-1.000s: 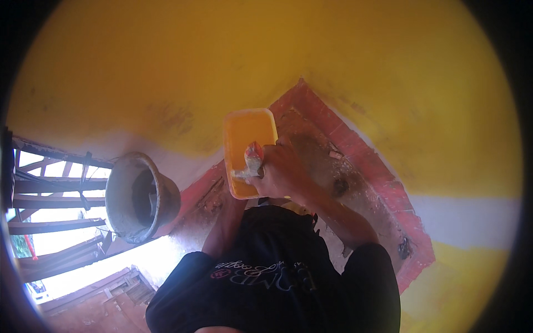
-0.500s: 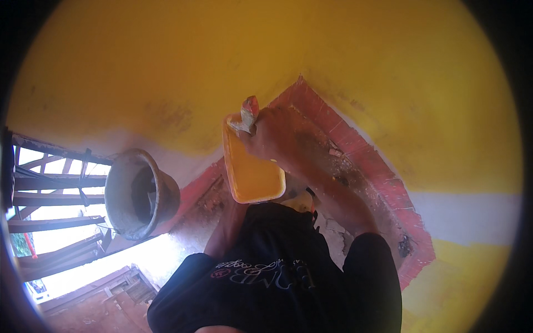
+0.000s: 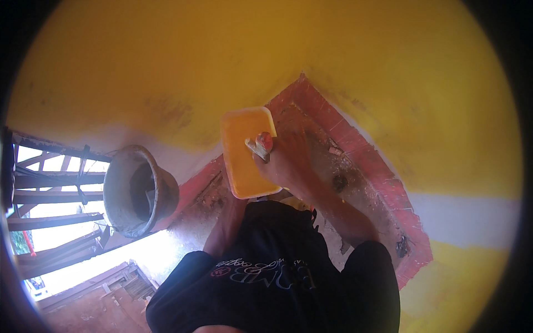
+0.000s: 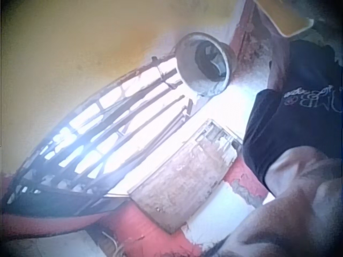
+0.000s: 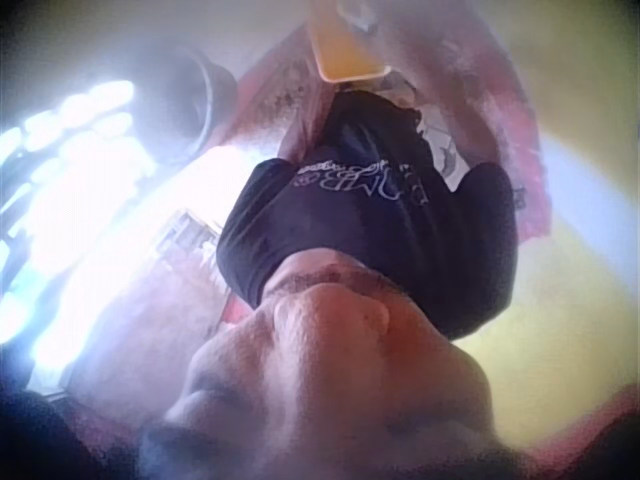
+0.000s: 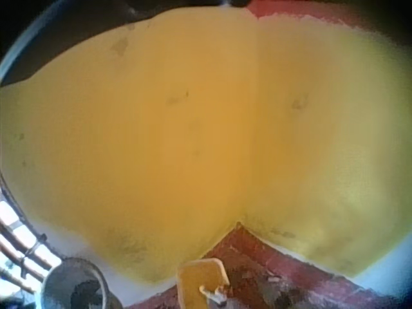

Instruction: The person paints the upper corner of a wall yellow using a brush, then adds water from a cup into a container of yellow paint and stirs it before continuing to paint.

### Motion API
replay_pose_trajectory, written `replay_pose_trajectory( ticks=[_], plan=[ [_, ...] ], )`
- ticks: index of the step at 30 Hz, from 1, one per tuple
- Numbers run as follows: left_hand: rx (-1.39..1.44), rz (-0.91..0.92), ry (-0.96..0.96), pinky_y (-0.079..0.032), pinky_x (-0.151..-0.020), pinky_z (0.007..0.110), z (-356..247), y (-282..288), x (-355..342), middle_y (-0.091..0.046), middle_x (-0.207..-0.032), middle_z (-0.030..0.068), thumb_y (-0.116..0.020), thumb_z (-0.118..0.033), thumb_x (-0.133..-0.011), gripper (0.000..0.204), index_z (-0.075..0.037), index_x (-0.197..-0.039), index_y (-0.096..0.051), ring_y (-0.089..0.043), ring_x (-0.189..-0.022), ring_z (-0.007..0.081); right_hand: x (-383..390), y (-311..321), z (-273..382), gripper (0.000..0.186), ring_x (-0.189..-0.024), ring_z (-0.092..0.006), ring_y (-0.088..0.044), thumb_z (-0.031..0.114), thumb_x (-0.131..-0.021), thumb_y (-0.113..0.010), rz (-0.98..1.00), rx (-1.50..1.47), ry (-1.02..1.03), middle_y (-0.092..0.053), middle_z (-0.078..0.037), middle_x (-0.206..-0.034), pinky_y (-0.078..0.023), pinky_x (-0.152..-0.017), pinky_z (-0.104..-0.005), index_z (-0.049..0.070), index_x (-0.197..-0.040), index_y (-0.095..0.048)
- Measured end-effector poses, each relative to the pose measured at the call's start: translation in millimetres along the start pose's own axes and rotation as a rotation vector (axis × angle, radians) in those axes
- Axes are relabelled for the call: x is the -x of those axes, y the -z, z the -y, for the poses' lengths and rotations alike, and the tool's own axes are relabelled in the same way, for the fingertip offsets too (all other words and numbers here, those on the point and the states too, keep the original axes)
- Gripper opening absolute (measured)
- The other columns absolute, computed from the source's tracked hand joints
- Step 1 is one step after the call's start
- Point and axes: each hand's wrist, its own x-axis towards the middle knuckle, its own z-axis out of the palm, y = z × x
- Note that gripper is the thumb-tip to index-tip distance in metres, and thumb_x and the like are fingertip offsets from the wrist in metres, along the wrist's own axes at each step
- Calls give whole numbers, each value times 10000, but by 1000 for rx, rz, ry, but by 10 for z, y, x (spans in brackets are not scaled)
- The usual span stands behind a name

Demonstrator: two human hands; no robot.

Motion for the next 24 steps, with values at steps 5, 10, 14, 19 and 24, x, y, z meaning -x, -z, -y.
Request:
replay_pose_trajectory(
  ticks=[5,10,14,19,24],
  plan=[
    [14,32,21,-438,-989,387,-46,-133,-35,-527,-1292,132,-348,-361,-993,475,-51,-1344,-430,-543,-1150,270,113,47,-60,235,-758,-302,-661,240,-706,-754,113,-125,-20,-697,-105,-811,-475,-802,-401,70,-863,-711],
    [4,43,37,-438,-995,414,-58,20,-78,-509,-1311,152,-343,-369,-993,492,-53,-1366,-401,-539,-1160,289,126,133,0,253,-760,-284,-673,219,-673,-790,168,-247,13,-698,-97,-817,-512,-732,-376,71,-862,-713],
    [-86,-15,30,-450,-984,419,-69,227,-132,-508,-1308,155,-348,-354,-998,485,-48,-1373,-383,-548,-1148,283,68,198,69,267,-818,-272,-675,184,-647,-810,192,-187,111,-697,-94,-864,-514,-763,-366,67,-865,-710],
    [-128,-5,-9,-460,-976,403,-77,-10,-139,-512,-1298,149,-366,-329,-1002,461,-41,-1362,-386,-555,-1138,269,29,154,-94,308,-884,-298,-657,191,-651,-801,152,-381,39,-690,-108,-899,-470,-869,-399,73,-915,-695],
    [-175,47,-11,-476,-956,399,-86,-151,-165,-519,-1291,150,-378,-318,-998,455,-41,-1358,-392,-572,-1112,267,-46,240,-154,345,-935,-316,-639,209,-654,-789,302,-240,101,-685,-128,-923,-475,-854,-411,66,-950,-684]
  ],
)
